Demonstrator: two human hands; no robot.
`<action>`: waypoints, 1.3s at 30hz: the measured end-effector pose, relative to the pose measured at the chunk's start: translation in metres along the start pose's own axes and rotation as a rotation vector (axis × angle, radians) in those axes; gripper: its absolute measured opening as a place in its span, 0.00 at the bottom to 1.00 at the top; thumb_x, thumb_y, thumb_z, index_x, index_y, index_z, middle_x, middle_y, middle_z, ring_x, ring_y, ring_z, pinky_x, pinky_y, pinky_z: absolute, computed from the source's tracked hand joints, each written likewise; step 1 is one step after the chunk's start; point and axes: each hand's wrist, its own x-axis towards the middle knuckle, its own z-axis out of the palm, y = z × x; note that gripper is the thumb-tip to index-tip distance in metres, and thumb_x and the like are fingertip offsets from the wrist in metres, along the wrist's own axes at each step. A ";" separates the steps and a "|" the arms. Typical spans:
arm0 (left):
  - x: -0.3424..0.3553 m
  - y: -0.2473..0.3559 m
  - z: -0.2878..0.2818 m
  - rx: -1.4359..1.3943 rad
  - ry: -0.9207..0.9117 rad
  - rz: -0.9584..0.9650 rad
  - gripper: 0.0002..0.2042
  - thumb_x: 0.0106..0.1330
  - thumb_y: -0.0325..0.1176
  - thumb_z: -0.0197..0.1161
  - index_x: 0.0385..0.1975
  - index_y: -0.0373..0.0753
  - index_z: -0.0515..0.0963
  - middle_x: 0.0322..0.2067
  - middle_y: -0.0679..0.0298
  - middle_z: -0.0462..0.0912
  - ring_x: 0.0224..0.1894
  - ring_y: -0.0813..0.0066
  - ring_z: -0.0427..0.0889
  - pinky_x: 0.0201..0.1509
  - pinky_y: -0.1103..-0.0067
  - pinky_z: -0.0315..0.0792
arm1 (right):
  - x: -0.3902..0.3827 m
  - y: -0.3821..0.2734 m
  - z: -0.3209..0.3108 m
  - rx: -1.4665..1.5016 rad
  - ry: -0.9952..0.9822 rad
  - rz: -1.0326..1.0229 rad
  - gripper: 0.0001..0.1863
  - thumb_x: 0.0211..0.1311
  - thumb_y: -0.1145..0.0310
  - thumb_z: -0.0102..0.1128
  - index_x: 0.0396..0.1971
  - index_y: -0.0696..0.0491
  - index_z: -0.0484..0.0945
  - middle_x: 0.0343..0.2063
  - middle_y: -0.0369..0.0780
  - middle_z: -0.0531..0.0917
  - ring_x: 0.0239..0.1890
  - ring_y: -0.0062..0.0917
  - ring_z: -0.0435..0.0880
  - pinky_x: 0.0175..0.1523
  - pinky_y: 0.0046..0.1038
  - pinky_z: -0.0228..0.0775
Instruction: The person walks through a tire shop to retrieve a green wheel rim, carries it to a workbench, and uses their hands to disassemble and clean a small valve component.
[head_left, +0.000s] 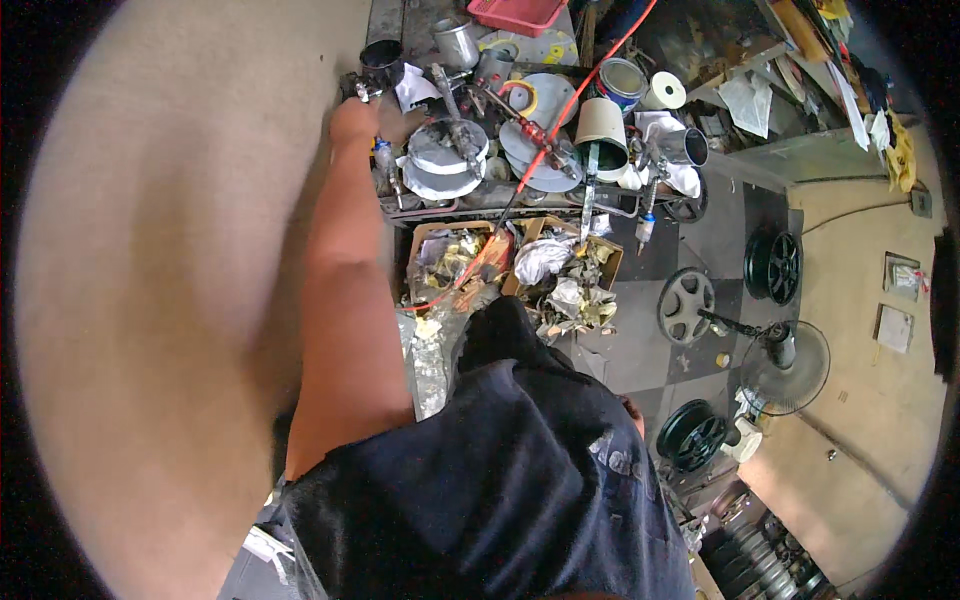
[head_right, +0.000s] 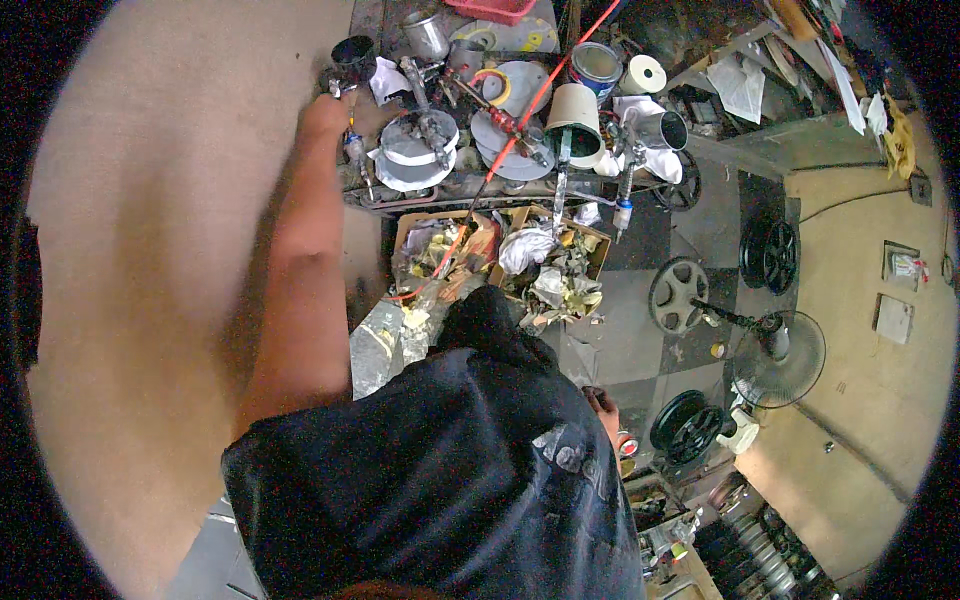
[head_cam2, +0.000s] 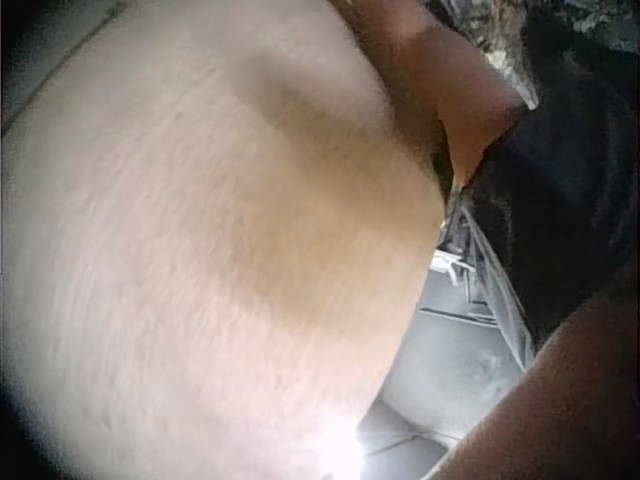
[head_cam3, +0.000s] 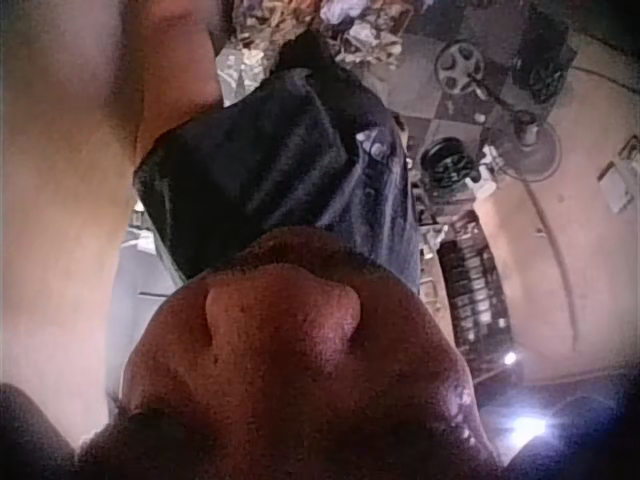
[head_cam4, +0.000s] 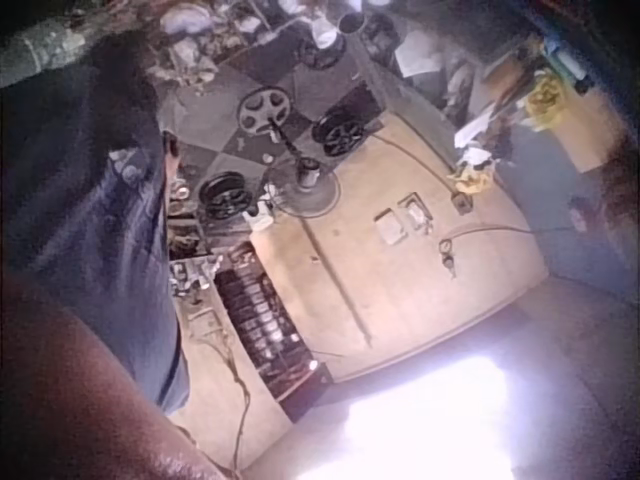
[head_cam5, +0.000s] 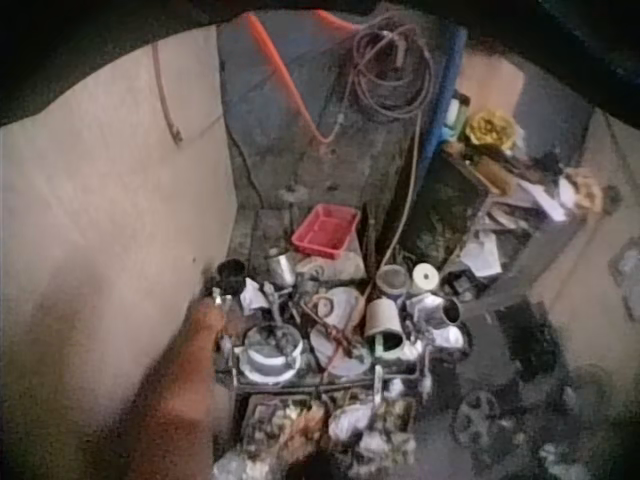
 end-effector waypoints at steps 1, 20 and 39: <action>0.004 0.001 0.001 -0.009 0.008 -0.024 0.26 0.64 0.55 0.53 0.37 0.35 0.82 0.41 0.45 0.82 0.47 0.44 0.81 0.51 0.58 0.74 | 0.000 -0.001 -0.001 -0.066 0.057 -0.004 0.11 0.62 0.65 0.64 0.39 0.56 0.81 0.39 0.38 0.84 0.40 0.21 0.80 0.47 0.23 0.70; -0.034 0.033 -0.001 0.068 0.048 0.644 0.11 0.62 0.39 0.59 0.36 0.42 0.82 0.40 0.51 0.84 0.39 0.50 0.83 0.44 0.59 0.76 | -0.008 -0.023 0.019 -0.120 -0.102 -0.025 0.13 0.63 0.65 0.61 0.43 0.58 0.80 0.39 0.41 0.85 0.41 0.22 0.80 0.48 0.24 0.70; 0.026 0.049 0.068 0.705 -0.373 0.650 0.11 0.58 0.28 0.59 0.39 0.37 0.83 0.45 0.50 0.82 0.49 0.55 0.82 0.53 0.62 0.74 | -0.042 0.043 0.018 -0.042 0.032 -0.009 0.09 0.65 0.70 0.60 0.39 0.59 0.80 0.36 0.35 0.84 0.40 0.21 0.79 0.49 0.22 0.68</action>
